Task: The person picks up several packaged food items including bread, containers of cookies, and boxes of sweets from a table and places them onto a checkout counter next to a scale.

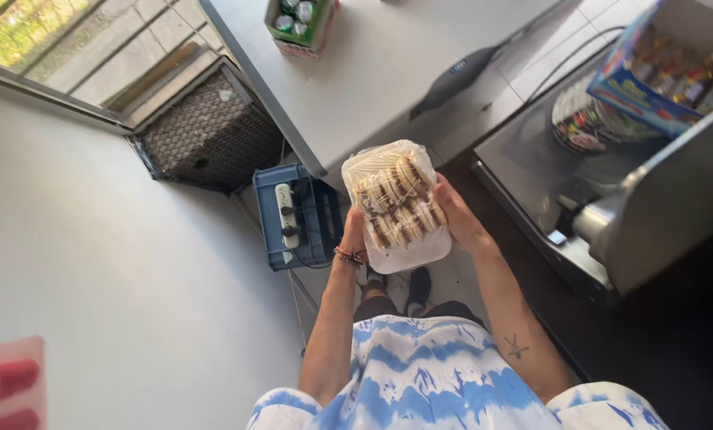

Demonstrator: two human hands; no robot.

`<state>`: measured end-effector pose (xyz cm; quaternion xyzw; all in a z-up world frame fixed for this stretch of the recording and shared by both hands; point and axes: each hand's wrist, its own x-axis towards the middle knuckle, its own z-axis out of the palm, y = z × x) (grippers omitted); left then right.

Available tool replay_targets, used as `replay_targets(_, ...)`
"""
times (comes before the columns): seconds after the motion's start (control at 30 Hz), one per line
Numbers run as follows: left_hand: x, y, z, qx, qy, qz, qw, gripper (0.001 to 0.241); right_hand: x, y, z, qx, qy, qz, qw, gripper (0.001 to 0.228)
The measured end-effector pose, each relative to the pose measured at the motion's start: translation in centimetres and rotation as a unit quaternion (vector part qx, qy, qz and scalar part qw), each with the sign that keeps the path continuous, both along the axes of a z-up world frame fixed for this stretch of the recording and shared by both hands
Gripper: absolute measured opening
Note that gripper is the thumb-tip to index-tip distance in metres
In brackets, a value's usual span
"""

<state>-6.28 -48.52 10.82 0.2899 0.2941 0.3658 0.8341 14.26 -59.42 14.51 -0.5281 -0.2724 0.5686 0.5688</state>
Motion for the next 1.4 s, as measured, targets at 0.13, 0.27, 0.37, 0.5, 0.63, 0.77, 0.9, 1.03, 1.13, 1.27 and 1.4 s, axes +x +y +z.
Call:
replay_targets(0.13, -0.7, -6.4, 1.1, -0.021, 0.037, -0.045, 0.998, 0.133, -1.7, -6.0, -1.4, -0.010, 0.020, -0.037, 0.999, 0.108)
replay_targets(0.27, -0.4, -9.4, 2.6, -0.020, 0.065, -0.113, 0.991, 0.139, -2.9, -11.2, -1.5, -0.026, 0.034, -0.095, 0.995, 0.102)
replay_targets(0.37, -0.9, -11.6, 2.8, -0.026, 0.090, -0.185, 0.978, 0.144, -3.8, -16.0, -4.1, -0.029, 0.039, -0.134, 0.990, 0.099)
replay_targets(0.5, -1.9, -16.0, 1.3, -0.026, 0.136, -0.247, 0.959, 0.134, -7.5, -20.8, -1.9, -0.050, 0.096, -0.220, 0.970, 0.088)
replay_targets(0.63, -1.2, -20.6, 6.1, -0.034, 0.148, -0.321, 0.935, 0.126, -9.1, -28.3, -6.5, -0.058, 0.128, -0.307, 0.941, 0.085)
replay_targets(0.77, 0.9, -25.0, 9.3, 0.001, 0.171, -0.419, 0.892, 0.119, -10.7, -36.1, -8.6, -0.027, 0.156, -0.388, 0.908, 0.090)
replay_targets(0.9, 4.7, -30.6, 17.5, 0.020, 0.224, -0.476, 0.850, 0.127, -11.1, -43.2, -9.1, 0.076, 0.122, -0.442, 0.885, 0.129)
replay_targets(1.03, 8.5, -35.6, 23.2, 0.054, 0.260, -0.541, 0.798, 0.120, -10.8, -50.0, -7.0, 0.091, 0.047, -0.457, 0.884, 0.145)
replay_targets(1.13, 12.1, -39.0, 22.9, 0.109, 0.299, -0.566, 0.761, 0.122, -8.1, -54.5, -5.9, 0.094, 0.032, -0.447, 0.889, 0.150)
replay_targets(1.27, 18.4, -45.9, 25.4, 0.130, 0.274, -0.574, 0.760, 0.117, -2.8, -59.7, -0.5, 0.081, -0.014, -0.514, 0.854, 0.155)
replay_targets(1.4, 24.4, -52.9, 26.7, 0.187, 0.193, -0.579, 0.770, 0.115, 4.6, -66.6, 0.6, 0.076, -0.052, -0.545, 0.834, 0.152)
